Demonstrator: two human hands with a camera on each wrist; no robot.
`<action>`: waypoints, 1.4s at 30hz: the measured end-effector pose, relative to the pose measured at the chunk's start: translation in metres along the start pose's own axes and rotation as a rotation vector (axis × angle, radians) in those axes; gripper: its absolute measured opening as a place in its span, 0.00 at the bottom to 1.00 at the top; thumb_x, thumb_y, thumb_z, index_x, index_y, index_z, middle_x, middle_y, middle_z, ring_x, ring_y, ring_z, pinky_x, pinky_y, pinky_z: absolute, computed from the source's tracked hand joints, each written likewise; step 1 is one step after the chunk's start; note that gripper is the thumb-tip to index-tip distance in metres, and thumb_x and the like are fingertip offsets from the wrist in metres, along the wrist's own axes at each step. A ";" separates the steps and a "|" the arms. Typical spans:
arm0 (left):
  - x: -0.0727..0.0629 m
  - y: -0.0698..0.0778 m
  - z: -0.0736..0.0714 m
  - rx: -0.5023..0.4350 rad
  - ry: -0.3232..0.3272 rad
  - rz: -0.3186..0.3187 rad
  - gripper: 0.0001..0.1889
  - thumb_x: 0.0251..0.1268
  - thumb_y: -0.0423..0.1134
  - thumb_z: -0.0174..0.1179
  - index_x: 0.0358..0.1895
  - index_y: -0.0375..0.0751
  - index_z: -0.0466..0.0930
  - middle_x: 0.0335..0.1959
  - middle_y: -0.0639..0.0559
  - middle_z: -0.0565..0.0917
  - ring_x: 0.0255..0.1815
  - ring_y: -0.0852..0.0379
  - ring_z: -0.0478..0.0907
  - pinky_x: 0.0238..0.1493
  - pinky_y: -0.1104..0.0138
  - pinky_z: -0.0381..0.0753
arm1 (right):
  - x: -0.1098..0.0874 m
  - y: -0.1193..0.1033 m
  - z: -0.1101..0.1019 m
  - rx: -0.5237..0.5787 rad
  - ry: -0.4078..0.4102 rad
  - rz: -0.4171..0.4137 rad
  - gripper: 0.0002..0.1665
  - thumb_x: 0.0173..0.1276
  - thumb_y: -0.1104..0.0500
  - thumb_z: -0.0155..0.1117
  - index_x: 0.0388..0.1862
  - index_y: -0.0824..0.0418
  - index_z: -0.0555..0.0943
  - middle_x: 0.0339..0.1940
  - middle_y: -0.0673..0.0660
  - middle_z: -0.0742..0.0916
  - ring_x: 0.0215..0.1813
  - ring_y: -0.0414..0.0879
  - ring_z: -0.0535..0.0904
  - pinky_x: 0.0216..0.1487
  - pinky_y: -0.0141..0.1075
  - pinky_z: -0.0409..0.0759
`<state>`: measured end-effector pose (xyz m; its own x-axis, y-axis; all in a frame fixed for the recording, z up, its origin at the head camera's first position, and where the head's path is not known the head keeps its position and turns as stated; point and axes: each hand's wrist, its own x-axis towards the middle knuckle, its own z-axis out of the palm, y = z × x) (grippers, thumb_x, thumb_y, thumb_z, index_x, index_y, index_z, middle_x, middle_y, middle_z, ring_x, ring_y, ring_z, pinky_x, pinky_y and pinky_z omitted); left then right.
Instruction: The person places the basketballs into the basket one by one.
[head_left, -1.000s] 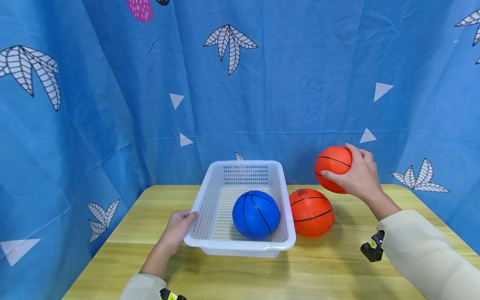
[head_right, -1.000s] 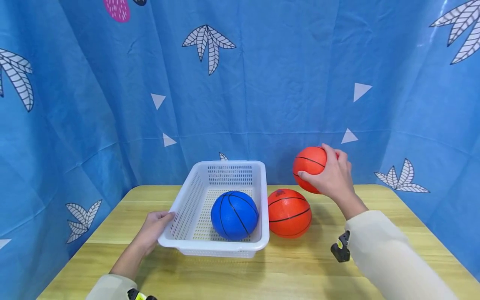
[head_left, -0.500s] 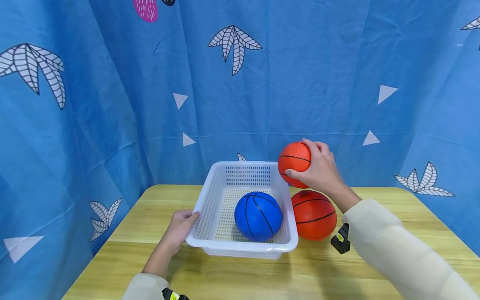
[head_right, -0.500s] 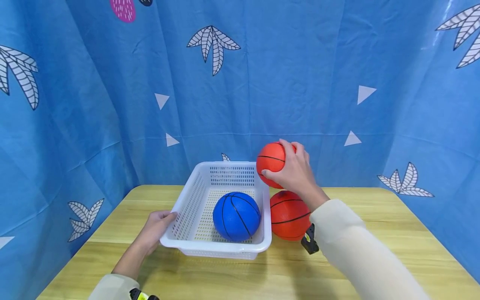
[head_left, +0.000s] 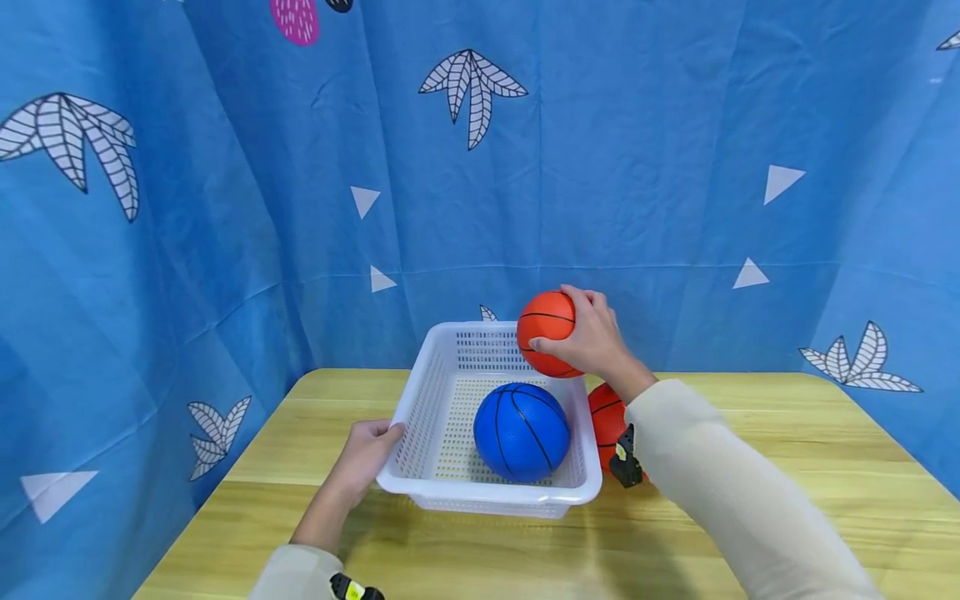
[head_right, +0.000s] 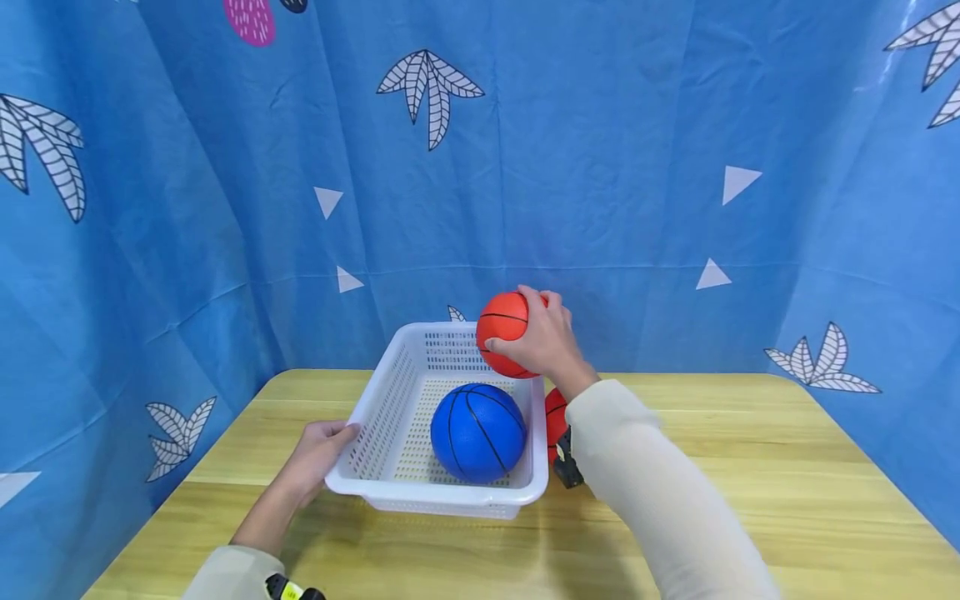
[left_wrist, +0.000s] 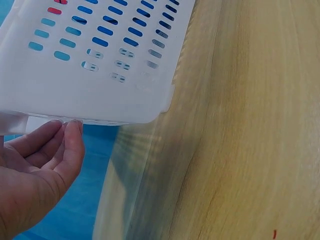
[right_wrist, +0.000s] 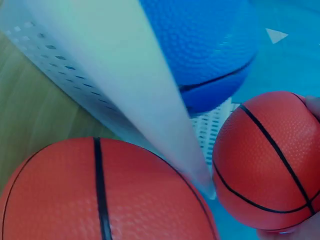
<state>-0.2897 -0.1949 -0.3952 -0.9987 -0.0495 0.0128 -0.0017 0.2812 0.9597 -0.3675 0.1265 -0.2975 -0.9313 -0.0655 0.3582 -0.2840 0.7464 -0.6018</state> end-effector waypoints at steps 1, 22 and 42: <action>0.000 0.000 0.000 0.002 0.001 -0.001 0.17 0.70 0.39 0.47 0.48 0.27 0.78 0.40 0.35 0.84 0.35 0.45 0.84 0.34 0.59 0.84 | 0.001 -0.001 0.002 -0.001 -0.003 0.001 0.51 0.51 0.43 0.69 0.72 0.52 0.58 0.67 0.64 0.63 0.63 0.62 0.61 0.47 0.57 0.79; 0.001 -0.004 0.001 0.012 0.002 0.010 0.16 0.70 0.38 0.49 0.46 0.28 0.80 0.38 0.39 0.85 0.33 0.48 0.84 0.33 0.60 0.84 | 0.014 -0.011 0.031 -0.040 -0.131 -0.012 0.51 0.50 0.43 0.71 0.71 0.52 0.60 0.68 0.62 0.64 0.65 0.60 0.60 0.46 0.54 0.81; 0.001 -0.002 -0.001 0.022 0.002 0.010 0.17 0.70 0.40 0.49 0.48 0.29 0.79 0.39 0.39 0.85 0.34 0.48 0.84 0.34 0.59 0.84 | 0.009 -0.018 0.030 -0.216 -0.275 0.025 0.40 0.62 0.47 0.63 0.71 0.53 0.62 0.73 0.65 0.58 0.71 0.64 0.52 0.62 0.66 0.61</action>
<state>-0.2902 -0.1962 -0.3965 -0.9985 -0.0490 0.0227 0.0068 0.3027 0.9531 -0.3775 0.0931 -0.3048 -0.9724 -0.1993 0.1213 -0.2325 0.8711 -0.4325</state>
